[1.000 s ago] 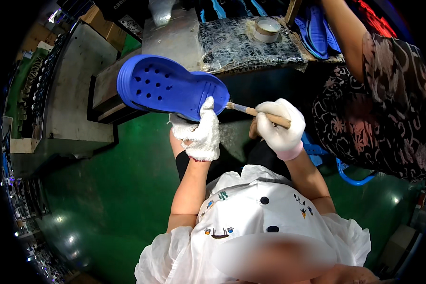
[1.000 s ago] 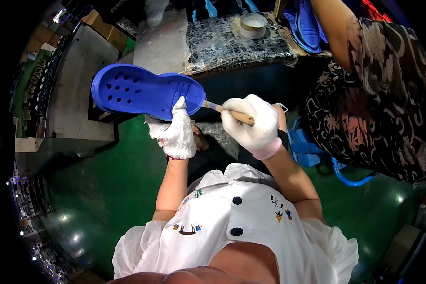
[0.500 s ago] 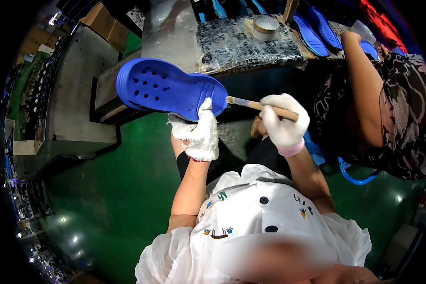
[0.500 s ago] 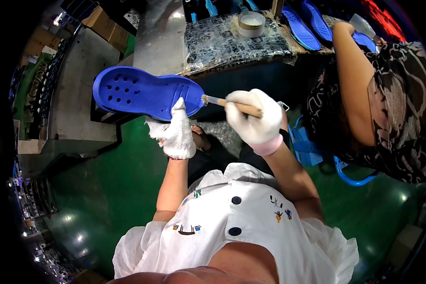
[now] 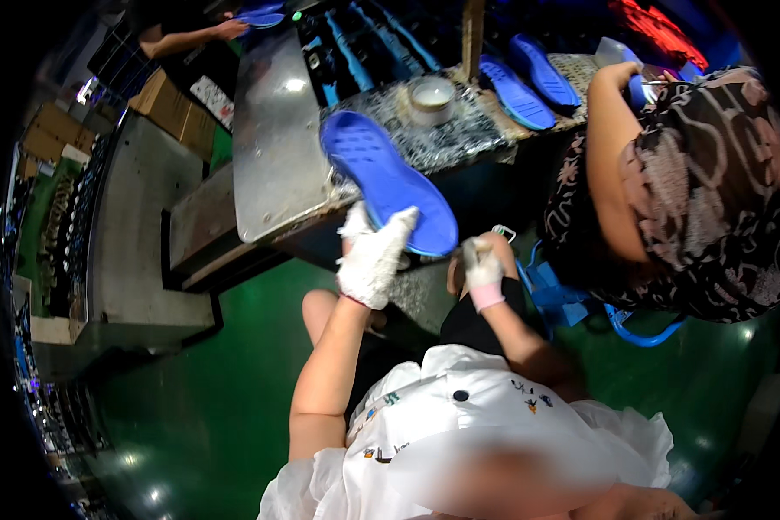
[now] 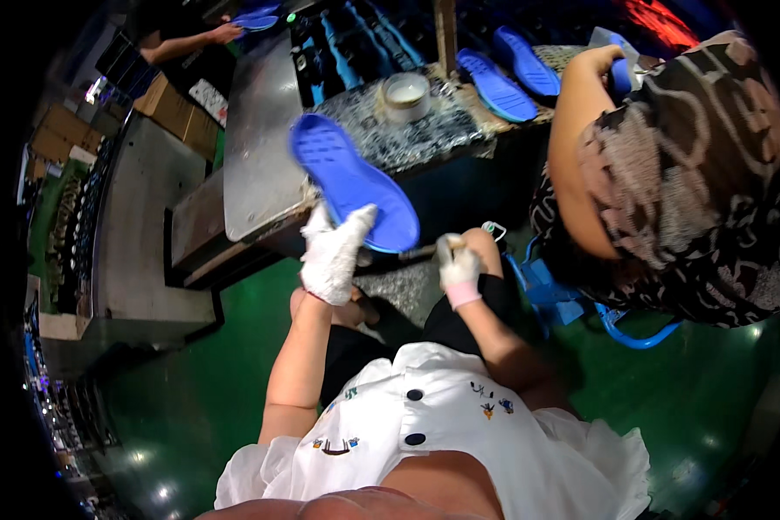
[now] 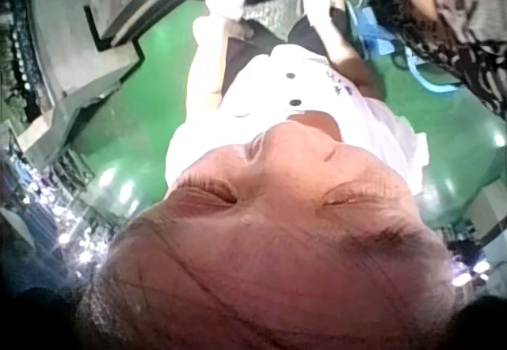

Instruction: The person uses a brush to apply glue to the inner edges and bottom of blue shoe components, handling each piece one by one before placing them on a conveyor belt.

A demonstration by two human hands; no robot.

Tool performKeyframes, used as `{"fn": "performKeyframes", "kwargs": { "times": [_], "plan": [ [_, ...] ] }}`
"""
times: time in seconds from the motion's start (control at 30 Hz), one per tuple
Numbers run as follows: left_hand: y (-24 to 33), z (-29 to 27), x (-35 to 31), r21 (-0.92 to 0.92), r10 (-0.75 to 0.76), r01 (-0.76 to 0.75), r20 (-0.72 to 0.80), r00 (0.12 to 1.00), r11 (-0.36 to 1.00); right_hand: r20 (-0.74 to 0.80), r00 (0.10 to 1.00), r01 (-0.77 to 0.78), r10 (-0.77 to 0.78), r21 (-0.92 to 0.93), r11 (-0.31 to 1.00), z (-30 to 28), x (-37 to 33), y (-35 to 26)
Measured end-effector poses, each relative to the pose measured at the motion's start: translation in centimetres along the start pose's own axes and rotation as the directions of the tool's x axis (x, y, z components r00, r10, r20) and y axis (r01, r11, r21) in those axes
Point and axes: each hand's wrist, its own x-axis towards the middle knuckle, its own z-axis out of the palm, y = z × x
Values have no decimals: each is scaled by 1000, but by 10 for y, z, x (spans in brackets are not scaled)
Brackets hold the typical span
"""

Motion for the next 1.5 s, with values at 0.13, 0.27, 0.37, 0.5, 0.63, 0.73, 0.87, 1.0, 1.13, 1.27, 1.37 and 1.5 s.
{"fn": "performKeyframes", "kwargs": {
  "times": [0.13,0.27,0.37,0.5,0.63,0.73,0.87,1.0,1.13,1.27,1.37,1.5],
  "plan": [
    [5,68,44,62,7,-34,391,920,997,219,959,-180,183,-35,983,-1,-2,3],
    [27,147,92,183,-27,-60,438,899,981,241,951,-134,195,-247,960,-5,6,1],
    [37,187,145,206,-52,-11,300,952,978,175,978,-116,118,-17,993,-2,3,-6],
    [27,197,193,214,26,-100,321,947,972,229,956,-153,181,-134,979,-5,8,-20],
    [6,158,150,57,180,-251,547,818,966,274,938,-159,211,-200,967,-3,14,-20],
    [-44,93,118,293,880,-910,289,378,295,268,941,-149,206,-218,965,5,9,1],
    [-54,-7,92,472,896,-821,128,426,323,307,924,-161,229,-231,960,10,8,21],
    [-47,-89,115,832,901,-504,11,434,233,319,918,-158,237,-257,954,6,6,-6],
    [-34,-125,142,982,689,-88,-51,723,165,335,898,-183,286,-307,934,4,5,-6],
    [-7,-140,160,958,371,91,-191,909,271,354,919,-117,172,-172,978,1,3,-11],
    [-7,-144,166,928,379,-27,-125,917,372,348,914,-179,208,-115,977,7,4,4],
    [-45,-149,168,943,559,-202,21,829,263,367,892,-188,263,-227,956,5,3,-23]
  ]
}}
